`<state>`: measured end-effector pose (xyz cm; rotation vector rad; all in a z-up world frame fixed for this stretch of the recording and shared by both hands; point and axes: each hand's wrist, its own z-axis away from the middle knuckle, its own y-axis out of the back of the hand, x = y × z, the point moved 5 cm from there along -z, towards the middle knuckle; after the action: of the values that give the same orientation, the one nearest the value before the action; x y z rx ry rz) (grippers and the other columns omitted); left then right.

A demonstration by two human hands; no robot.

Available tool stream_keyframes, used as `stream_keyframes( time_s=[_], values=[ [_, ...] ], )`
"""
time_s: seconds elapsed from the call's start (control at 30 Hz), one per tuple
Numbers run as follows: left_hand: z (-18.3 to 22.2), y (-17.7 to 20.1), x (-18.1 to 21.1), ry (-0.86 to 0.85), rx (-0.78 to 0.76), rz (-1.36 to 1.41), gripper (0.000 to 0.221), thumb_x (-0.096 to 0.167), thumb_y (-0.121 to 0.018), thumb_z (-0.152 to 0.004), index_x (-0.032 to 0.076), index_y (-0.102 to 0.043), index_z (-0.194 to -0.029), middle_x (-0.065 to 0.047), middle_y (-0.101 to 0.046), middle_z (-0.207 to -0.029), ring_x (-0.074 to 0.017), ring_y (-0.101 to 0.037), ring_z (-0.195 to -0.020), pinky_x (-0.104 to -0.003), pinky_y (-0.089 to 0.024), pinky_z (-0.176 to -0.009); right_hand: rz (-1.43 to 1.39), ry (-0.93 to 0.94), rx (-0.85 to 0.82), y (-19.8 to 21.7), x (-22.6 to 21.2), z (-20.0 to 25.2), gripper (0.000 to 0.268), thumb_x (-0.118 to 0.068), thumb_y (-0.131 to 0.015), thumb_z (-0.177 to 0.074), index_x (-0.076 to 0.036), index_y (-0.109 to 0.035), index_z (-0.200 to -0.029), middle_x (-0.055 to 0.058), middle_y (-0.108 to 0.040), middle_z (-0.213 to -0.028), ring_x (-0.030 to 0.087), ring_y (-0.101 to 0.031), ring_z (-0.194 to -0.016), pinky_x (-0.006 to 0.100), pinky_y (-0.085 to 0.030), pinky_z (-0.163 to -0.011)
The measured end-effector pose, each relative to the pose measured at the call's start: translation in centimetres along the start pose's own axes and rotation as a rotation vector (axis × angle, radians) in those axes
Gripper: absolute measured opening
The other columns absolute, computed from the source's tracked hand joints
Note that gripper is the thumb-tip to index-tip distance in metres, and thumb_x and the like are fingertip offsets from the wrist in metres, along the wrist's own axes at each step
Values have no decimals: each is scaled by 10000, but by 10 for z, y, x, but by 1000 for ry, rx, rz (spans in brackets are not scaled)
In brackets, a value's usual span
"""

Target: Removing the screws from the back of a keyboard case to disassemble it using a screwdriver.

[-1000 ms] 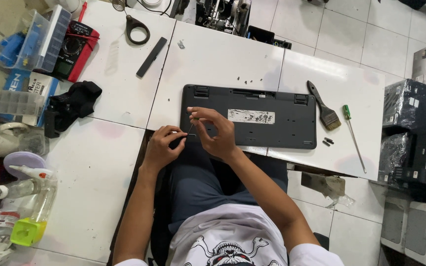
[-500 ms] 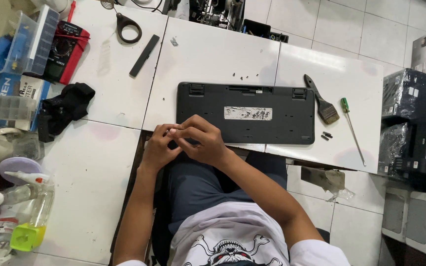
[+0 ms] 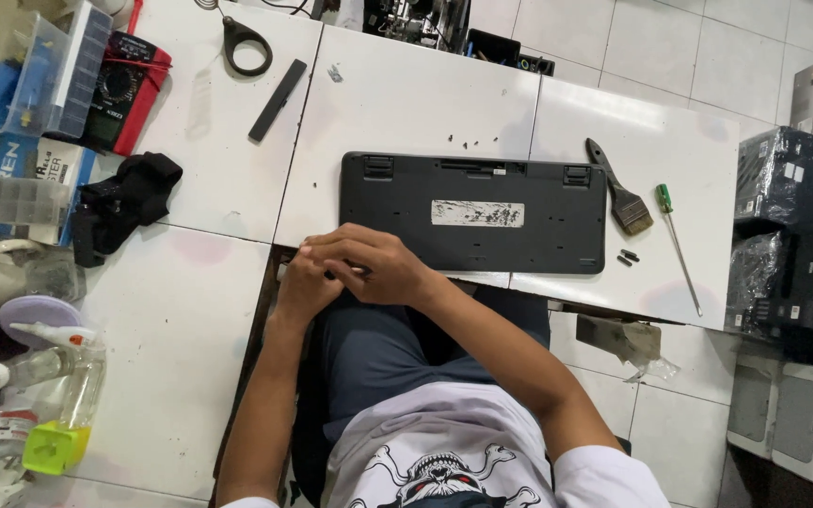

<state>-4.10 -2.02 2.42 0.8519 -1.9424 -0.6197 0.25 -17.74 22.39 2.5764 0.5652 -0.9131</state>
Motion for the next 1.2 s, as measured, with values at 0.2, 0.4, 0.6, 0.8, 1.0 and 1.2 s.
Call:
stream_keyframes(
  time_s=[0.2,0.4,0.6,0.8,1.0,1.2],
  values=[
    [-19,19,22,34,-10,97,243,126,-1049,-859,149,-927,-1067,-29,-765,-1079,-285,-775,-1137,-407,-672,-1030,112,36,50,16,26,3,209,13,-931,-995,10,-845,-1186,202,-855,-1214,333,-875,-998,462,-754,-867],
    [-2,-3,-4,33,-28,79,352,160,-1075,-824,117,-918,-1137,-68,-742,-1121,-318,-762,-1155,-452,-689,-1007,151,-1,160,21,29,9,82,39,-937,-975,-7,-887,-1022,76,-647,-828,275,-828,-755,439,-786,-847],
    [-4,2,0,58,-49,76,335,186,-1083,-831,112,-906,-1106,-55,-710,-1115,-297,-758,-1153,-428,-685,-1003,100,-36,27,27,14,4,259,70,-859,-1029,-41,-908,-1258,186,-894,-1119,387,-899,-1082,499,-748,-1004],
    [-8,7,6,42,-42,81,337,170,-1066,-852,82,-906,-1135,-84,-724,-1141,-327,-769,-1194,-445,-703,-997,137,-43,106,28,21,12,399,46,-934,-978,-79,-894,-1355,169,-877,-1240,339,-889,-1134,461,-775,-960],
    [-17,22,21,51,-74,122,328,238,-1052,-937,47,-904,-1159,-108,-752,-1160,-359,-786,-1193,-442,-699,-968,247,-92,172,35,28,14,405,0,-945,-997,-101,-883,-1385,119,-833,-1079,309,-895,-988,449,-788,-846],
    [-29,28,25,95,-220,31,136,209,-927,-1043,122,-907,-1146,-53,-739,-1130,-285,-805,-1116,-392,-709,-908,107,-101,92,38,14,4,382,110,-843,-1021,-52,-866,-1367,158,-864,-1246,365,-885,-1123,476,-760,-907]
  ],
)
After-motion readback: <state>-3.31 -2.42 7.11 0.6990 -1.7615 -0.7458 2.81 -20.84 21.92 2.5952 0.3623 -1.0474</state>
